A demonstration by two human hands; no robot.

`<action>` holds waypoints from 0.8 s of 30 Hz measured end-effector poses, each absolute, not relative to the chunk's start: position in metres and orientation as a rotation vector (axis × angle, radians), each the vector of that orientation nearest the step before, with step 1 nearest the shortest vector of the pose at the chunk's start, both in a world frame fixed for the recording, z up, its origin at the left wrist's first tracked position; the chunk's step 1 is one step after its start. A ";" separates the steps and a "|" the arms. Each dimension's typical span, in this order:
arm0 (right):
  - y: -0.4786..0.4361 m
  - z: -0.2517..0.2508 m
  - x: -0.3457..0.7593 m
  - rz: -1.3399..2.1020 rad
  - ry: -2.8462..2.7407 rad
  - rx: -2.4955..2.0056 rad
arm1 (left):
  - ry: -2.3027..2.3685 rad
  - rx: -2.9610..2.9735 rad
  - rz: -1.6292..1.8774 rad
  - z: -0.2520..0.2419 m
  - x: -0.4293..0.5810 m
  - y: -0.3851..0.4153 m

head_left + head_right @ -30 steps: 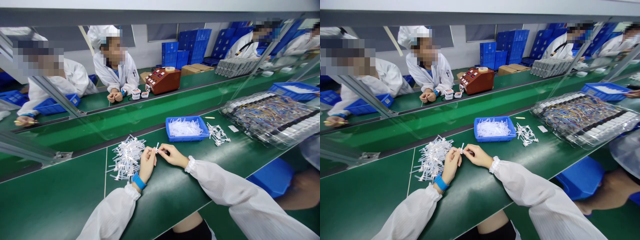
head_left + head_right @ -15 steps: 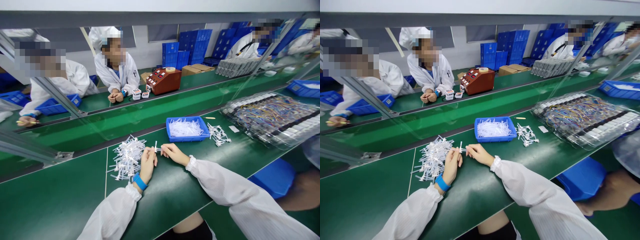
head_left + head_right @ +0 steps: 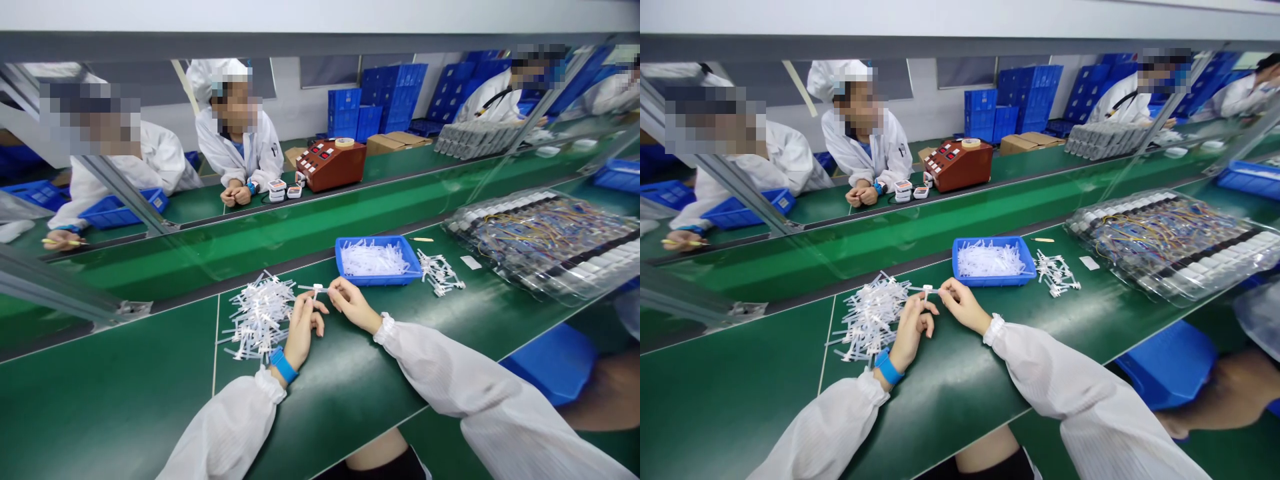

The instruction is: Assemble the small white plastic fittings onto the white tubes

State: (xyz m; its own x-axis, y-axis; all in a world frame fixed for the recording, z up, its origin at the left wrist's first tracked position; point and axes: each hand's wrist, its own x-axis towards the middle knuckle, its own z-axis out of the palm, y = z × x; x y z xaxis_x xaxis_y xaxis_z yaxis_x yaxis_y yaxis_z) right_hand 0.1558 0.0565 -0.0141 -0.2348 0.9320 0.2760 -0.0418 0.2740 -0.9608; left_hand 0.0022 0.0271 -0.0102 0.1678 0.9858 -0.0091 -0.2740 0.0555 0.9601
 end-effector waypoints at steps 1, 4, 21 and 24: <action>0.057 -0.014 0.156 1.141 -1.473 -0.874 | 0.902 1.091 1.138 -0.009 0.003 0.025; 0.057 -0.013 0.153 1.102 -1.440 -0.900 | 0.893 1.456 0.922 -0.006 0.004 0.015; 0.043 -0.008 0.145 0.713 -1.889 -1.026 | 0.747 2.598 0.373 -0.003 0.011 0.001; 0.030 -0.009 0.172 0.566 -1.889 -1.055 | 0.787 2.588 0.370 -0.005 0.008 0.001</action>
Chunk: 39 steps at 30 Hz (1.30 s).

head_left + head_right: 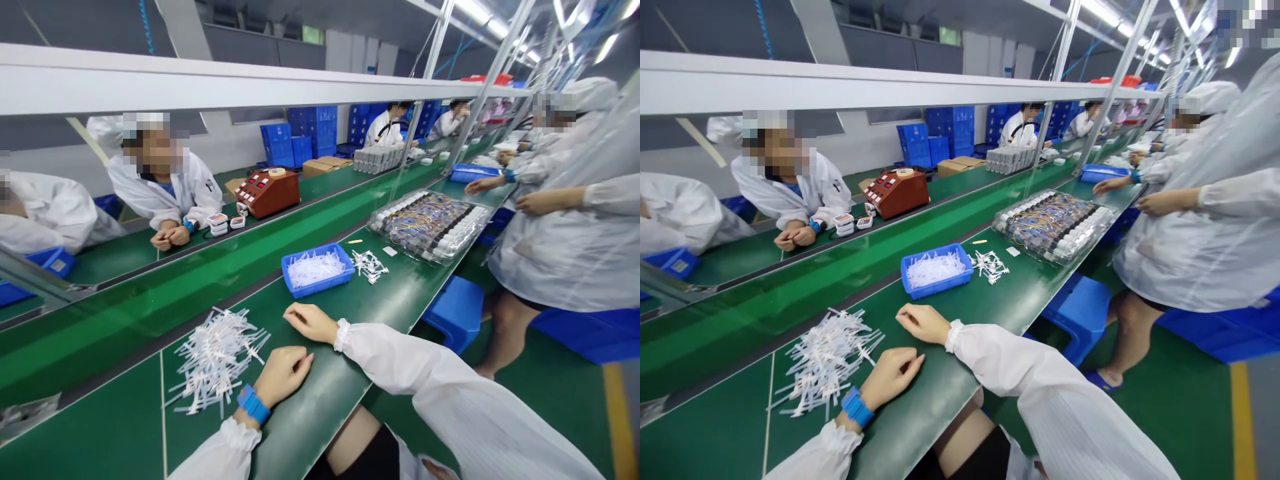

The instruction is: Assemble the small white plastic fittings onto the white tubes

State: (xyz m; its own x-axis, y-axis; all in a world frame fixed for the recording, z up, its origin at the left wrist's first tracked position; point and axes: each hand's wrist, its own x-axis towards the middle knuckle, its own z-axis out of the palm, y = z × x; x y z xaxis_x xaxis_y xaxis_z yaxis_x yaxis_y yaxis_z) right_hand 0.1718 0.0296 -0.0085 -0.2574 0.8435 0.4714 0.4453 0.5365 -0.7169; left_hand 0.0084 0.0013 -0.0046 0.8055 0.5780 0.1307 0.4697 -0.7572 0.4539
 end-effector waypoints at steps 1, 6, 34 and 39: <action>0.025 -0.010 0.185 0.504 -1.893 -1.071 | 0.785 2.589 0.370 -0.005 0.008 0.001; 0.016 -0.017 0.279 0.133 -1.739 -1.257 | 0.731 2.615 0.375 -0.009 0.007 0.003; 0.005 -0.042 0.383 -0.122 -1.677 -1.721 | 0.715 2.682 0.425 -0.010 0.006 0.000; 0.005 -0.045 0.384 -0.131 -1.613 -1.749 | 0.719 2.690 0.420 -0.009 0.006 0.000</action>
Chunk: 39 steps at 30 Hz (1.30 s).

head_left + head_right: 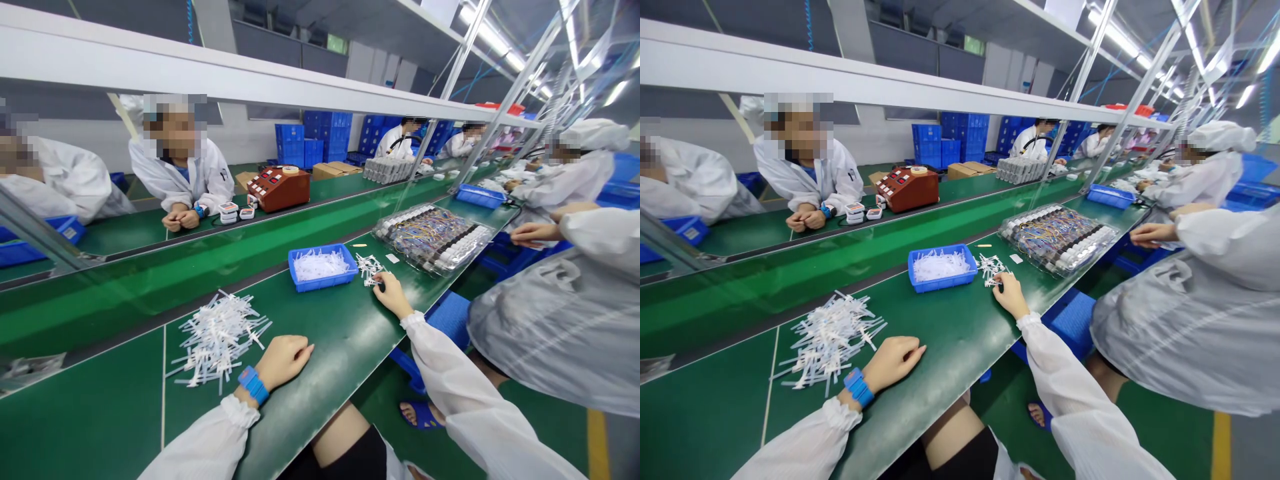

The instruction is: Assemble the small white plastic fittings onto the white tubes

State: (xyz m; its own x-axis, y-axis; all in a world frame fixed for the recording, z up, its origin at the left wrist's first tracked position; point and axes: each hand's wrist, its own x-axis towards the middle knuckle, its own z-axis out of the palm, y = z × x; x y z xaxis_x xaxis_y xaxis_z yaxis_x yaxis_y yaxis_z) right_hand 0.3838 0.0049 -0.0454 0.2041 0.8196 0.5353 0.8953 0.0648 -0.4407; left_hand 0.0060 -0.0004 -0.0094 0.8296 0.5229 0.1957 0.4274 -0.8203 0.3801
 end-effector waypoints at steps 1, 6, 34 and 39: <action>0.005 -0.046 0.384 -0.133 -1.601 -1.750 | 0.718 2.692 0.420 -0.009 0.006 0.000; 0.004 -0.045 0.384 -0.115 -1.592 -1.708 | 0.714 2.692 0.423 -0.009 0.006 -0.001; 0.022 -0.021 0.145 0.508 -1.542 -0.924 | 0.909 1.998 0.870 -0.002 0.015 -0.005; 0.044 -0.014 0.124 0.505 -1.591 -0.863 | 1.133 1.654 1.195 -0.002 0.008 0.005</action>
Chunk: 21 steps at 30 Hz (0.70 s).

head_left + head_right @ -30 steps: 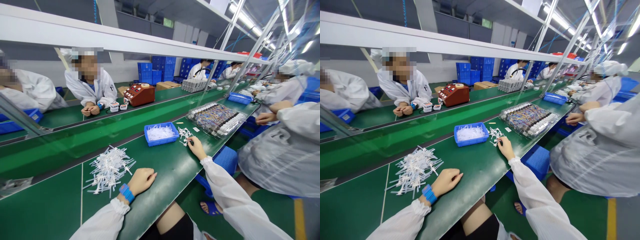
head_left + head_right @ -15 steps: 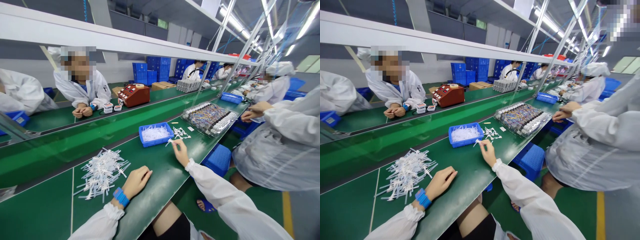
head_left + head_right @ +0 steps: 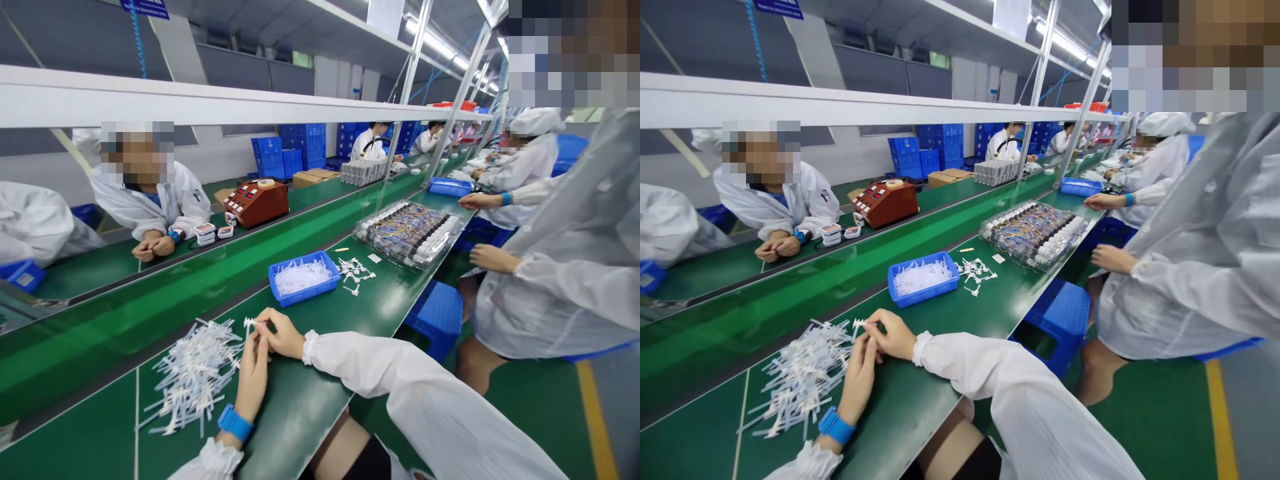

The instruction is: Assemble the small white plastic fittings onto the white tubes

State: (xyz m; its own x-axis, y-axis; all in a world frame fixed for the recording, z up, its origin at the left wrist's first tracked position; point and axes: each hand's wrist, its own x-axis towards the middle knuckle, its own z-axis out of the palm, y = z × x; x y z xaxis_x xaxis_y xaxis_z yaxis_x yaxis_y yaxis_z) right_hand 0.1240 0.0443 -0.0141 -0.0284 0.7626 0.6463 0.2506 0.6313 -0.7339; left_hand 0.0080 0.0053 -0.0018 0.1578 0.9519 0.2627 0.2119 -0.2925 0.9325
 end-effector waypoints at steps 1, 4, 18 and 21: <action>0.046 -0.014 0.123 0.492 -1.621 -0.844 | 1.157 1.594 1.251 -0.002 0.006 0.008; 0.048 -0.014 0.124 0.448 -1.733 -0.808 | 1.189 1.465 1.379 -0.005 0.002 0.013; 0.075 0.013 0.176 -0.014 -1.921 -0.875 | 1.157 1.461 1.374 -0.003 0.003 0.010; 0.089 0.022 0.203 -0.163 -1.750 -1.234 | 1.120 1.529 1.257 -0.006 0.005 0.007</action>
State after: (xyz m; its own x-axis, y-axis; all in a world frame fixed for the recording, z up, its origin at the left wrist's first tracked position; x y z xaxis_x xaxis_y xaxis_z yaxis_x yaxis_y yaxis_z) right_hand 0.2030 0.0891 0.0216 -0.0352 0.6603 0.7502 0.7874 0.4806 -0.3860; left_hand 0.0046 0.0072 -0.0056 0.0980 0.9667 0.2366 0.1238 -0.2477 0.9609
